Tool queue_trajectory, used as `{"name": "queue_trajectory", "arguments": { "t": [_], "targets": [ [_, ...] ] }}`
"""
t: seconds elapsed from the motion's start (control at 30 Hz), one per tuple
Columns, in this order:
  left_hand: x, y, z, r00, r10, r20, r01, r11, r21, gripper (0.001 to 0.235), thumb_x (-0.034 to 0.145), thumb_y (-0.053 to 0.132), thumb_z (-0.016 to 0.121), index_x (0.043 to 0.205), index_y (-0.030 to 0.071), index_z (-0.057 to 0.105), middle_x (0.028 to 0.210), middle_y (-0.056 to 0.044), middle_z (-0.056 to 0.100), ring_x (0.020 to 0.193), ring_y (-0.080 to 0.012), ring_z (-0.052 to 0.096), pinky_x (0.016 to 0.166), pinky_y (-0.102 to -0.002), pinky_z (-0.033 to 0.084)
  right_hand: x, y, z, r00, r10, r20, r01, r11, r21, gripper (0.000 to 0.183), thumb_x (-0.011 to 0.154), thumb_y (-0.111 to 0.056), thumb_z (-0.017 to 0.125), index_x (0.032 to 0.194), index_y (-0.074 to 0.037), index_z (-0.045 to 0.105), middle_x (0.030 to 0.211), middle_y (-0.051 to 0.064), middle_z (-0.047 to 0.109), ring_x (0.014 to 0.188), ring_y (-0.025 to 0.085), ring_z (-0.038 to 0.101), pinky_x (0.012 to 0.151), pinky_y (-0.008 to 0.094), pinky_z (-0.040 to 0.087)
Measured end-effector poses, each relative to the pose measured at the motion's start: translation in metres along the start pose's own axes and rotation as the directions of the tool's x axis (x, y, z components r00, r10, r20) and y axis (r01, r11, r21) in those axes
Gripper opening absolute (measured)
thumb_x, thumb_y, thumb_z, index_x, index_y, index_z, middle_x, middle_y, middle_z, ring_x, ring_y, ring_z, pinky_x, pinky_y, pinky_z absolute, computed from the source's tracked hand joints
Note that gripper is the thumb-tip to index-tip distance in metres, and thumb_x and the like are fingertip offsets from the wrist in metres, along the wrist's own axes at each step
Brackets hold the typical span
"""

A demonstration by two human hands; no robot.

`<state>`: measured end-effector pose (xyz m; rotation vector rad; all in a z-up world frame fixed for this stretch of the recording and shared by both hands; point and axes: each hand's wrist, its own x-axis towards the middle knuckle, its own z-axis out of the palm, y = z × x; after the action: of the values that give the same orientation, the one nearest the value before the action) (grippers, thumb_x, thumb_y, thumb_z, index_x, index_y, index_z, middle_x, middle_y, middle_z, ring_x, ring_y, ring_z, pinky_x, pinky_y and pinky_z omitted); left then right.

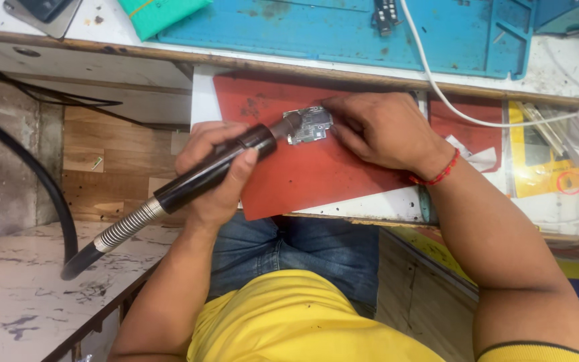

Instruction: The person uses a hot air gun to apply heat to a small circuit board placed on a red mat. They hold the board steady with their right hand while directing the hot air with their left hand, repeatedly moving the tool over different areas of the board.

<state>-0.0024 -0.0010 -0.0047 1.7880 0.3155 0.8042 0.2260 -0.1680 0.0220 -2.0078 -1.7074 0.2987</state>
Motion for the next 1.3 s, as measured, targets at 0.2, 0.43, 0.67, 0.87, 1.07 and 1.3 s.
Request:
{"name": "queue_trajectory", "arguments": {
  "t": [0.2,0.43,0.67,0.87,1.07,1.3],
  "targets": [
    [-0.002,0.000,-0.001,0.998,0.056,0.018,-0.057,0.998,0.036,0.033,0.094,0.028,0.077,0.111,0.002,0.068,0.107,-0.012,0.070,0.100,-0.0236,0.063,0.092,-0.035,0.053,0.002,-0.001,-0.001,1.000,0.018,0.013,-0.018,1.000,0.019,0.035,0.091,-0.018,0.068,0.124,-0.007,0.069,0.096,0.014,0.073,0.081,0.035,0.069,0.071,0.044,0.054],
    [-0.009,-0.002,0.000,0.999,0.049,-0.011,-0.049,0.999,-0.014,0.032,0.098,0.027,0.076,0.115,0.001,0.067,0.114,-0.012,0.070,0.103,-0.0228,0.066,0.094,-0.033,0.054,-0.004,0.003,0.004,1.000,-0.012,0.009,0.012,1.000,-0.006,0.038,0.091,-0.019,0.069,0.127,-0.006,0.068,0.098,0.016,0.072,0.085,0.038,0.068,0.072,0.046,0.054],
    [-0.006,0.000,0.005,0.997,0.054,-0.047,-0.050,0.996,0.080,0.030,0.093,0.026,0.076,0.110,0.002,0.068,0.108,-0.010,0.070,0.103,-0.0229,0.065,0.094,-0.033,0.053,0.001,-0.001,-0.002,1.000,0.011,0.004,-0.011,0.999,0.045,0.037,0.092,-0.019,0.067,0.126,-0.006,0.069,0.097,0.015,0.073,0.083,0.036,0.069,0.070,0.046,0.054],
    [-0.007,-0.006,0.004,0.990,0.129,0.065,-0.135,0.987,0.091,0.030,0.091,0.028,0.076,0.109,0.005,0.068,0.108,-0.008,0.072,0.100,-0.0229,0.066,0.095,-0.034,0.052,0.001,0.001,-0.002,0.999,0.027,0.028,-0.028,0.999,0.037,0.037,0.092,-0.018,0.066,0.127,-0.006,0.069,0.097,0.015,0.073,0.082,0.036,0.069,0.070,0.045,0.054],
    [-0.003,-0.002,0.006,0.995,0.091,0.050,-0.097,0.987,0.130,0.032,0.089,0.028,0.077,0.108,0.004,0.069,0.106,-0.009,0.068,0.103,-0.0264,0.064,0.096,-0.038,0.053,-0.001,0.003,-0.001,1.000,-0.007,-0.008,0.008,0.999,0.048,0.034,0.092,-0.021,0.068,0.122,-0.006,0.070,0.103,0.015,0.074,0.086,0.036,0.070,0.073,0.045,0.055],
    [-0.003,-0.001,0.005,1.000,0.018,0.020,-0.017,0.999,-0.031,0.029,0.093,0.028,0.076,0.110,0.005,0.069,0.108,-0.009,0.071,0.103,-0.0233,0.066,0.094,-0.035,0.055,-0.003,0.003,-0.001,0.999,0.033,0.020,-0.035,0.997,0.066,0.035,0.091,-0.021,0.068,0.122,-0.006,0.070,0.102,0.015,0.074,0.086,0.036,0.070,0.072,0.046,0.055]
  ]
}}
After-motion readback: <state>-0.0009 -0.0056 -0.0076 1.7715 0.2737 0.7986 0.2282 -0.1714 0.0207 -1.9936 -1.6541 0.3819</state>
